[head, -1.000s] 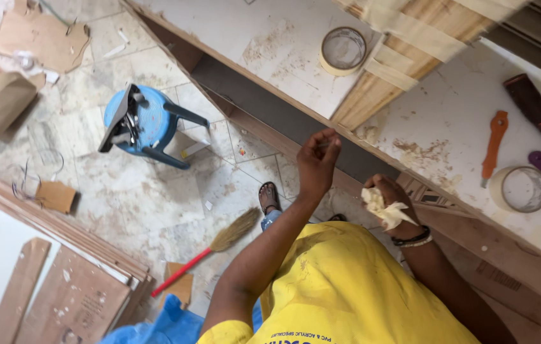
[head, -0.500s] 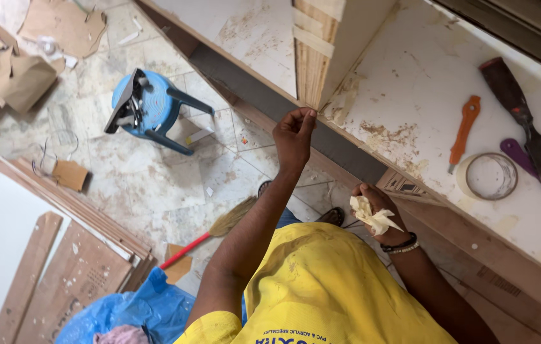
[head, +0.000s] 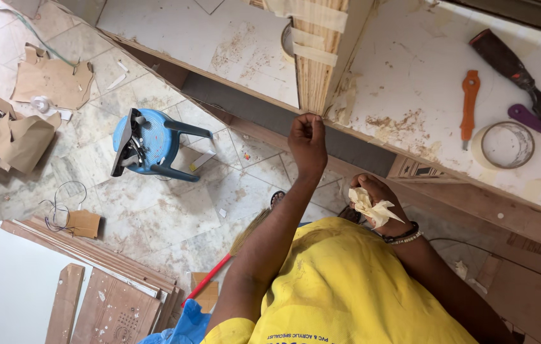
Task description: The person applies a white substance, likely caulk or adhesive, to the seams of a wooden structure using a small tool. They then smooth the applied substance with their fingers and wipe away excess material with a cloth.
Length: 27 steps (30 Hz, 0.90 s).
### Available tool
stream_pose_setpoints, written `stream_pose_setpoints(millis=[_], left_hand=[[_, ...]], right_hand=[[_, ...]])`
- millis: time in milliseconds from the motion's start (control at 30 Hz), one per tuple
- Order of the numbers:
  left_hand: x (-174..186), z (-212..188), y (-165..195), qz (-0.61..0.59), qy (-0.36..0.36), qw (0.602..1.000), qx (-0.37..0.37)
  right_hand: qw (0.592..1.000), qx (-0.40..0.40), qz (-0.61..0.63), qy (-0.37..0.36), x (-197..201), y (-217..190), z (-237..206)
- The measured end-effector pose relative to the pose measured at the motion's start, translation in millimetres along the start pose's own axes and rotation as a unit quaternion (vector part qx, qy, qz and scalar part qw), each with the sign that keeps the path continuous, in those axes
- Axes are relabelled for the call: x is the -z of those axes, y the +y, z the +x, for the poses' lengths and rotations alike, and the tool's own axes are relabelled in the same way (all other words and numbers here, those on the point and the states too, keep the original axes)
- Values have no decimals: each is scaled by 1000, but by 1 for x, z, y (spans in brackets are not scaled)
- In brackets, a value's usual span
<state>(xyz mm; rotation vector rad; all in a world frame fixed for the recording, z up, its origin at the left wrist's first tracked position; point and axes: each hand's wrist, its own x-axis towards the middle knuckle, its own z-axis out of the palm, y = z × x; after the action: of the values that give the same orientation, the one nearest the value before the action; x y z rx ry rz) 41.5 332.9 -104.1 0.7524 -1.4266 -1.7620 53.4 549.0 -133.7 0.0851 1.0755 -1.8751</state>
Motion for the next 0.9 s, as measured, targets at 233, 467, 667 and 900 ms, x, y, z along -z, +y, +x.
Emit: stream_pose_setpoints(millis=[233,467,667,900], left_hand=[[8,-5,8,2,-19,1000,6],[5,-5,7,-21,-9,999,23],[4,-2,-4,-47,-5,998,41],[12,5,-6,-42,-62,997,17]], right_hand=[[1000,-8,3,-4,-20,2,-1],[999,-9,-30,7,-19,0,-2],[999,1,-33,9,-14,-5,-2],[999,-9,-36,8,-1,-9,-1]])
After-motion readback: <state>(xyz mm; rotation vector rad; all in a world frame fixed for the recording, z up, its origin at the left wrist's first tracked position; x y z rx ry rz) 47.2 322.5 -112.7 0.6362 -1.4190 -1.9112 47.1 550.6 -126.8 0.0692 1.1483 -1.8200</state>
